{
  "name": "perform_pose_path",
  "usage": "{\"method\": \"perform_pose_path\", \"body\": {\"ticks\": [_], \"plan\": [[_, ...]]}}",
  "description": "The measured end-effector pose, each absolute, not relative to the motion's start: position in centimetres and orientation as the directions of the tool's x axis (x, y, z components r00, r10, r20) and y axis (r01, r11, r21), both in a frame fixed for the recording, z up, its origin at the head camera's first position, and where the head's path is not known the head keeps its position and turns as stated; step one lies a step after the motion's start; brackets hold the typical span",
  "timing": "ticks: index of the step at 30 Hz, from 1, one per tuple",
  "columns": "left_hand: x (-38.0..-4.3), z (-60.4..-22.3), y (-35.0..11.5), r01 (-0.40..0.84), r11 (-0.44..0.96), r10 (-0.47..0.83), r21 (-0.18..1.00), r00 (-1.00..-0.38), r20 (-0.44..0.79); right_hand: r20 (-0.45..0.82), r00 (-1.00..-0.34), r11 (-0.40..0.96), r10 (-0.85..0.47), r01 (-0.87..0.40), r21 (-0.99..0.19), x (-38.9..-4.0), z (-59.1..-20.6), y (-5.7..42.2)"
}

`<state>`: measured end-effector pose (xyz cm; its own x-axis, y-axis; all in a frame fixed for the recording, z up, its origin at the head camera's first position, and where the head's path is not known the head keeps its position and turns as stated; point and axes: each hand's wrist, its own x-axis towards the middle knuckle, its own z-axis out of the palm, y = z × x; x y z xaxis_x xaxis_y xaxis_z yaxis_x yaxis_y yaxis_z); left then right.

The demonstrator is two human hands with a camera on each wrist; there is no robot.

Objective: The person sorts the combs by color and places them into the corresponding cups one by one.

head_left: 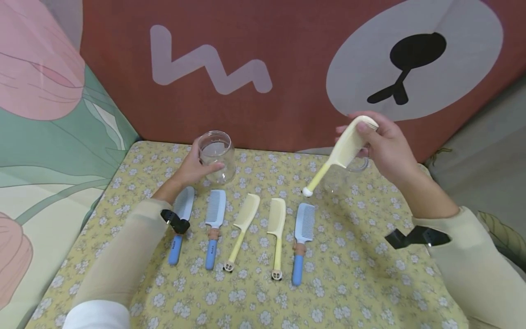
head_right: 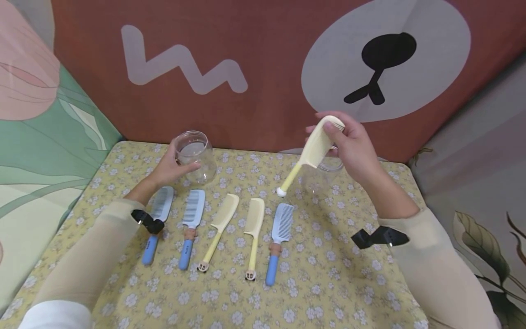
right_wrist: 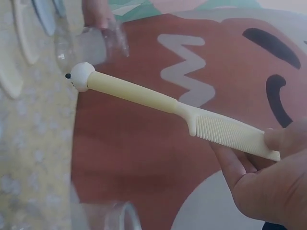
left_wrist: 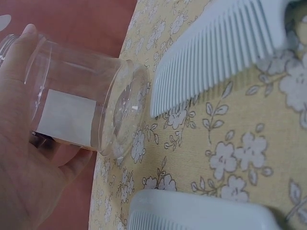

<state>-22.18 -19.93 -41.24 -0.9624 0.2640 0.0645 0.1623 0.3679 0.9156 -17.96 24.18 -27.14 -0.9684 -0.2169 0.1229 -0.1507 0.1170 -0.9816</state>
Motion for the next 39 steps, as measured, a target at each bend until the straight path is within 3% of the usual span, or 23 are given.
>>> {"method": "perform_pose_path", "body": {"ticks": [9,27,39], "plan": [[-23.4,-43.6,-20.6,0.19,0.372,0.247,0.909,-0.964,0.1,0.105,-0.977,0.003,-0.187,-0.108,-0.994,-21.5,-24.4,19.3],[-22.9,-42.2,-20.2,0.186,0.319,0.286,0.929,-0.954,0.093,0.132,-0.987,-0.167,-0.087,-0.116,-0.979,-26.6,-23.3,5.6],[-23.4,-42.9,-20.3,0.214,0.332,0.294,0.919,-0.949,0.115,0.164,-0.97,0.013,-0.181,-0.169,-0.986,-27.7,-27.3,-0.4]]}}
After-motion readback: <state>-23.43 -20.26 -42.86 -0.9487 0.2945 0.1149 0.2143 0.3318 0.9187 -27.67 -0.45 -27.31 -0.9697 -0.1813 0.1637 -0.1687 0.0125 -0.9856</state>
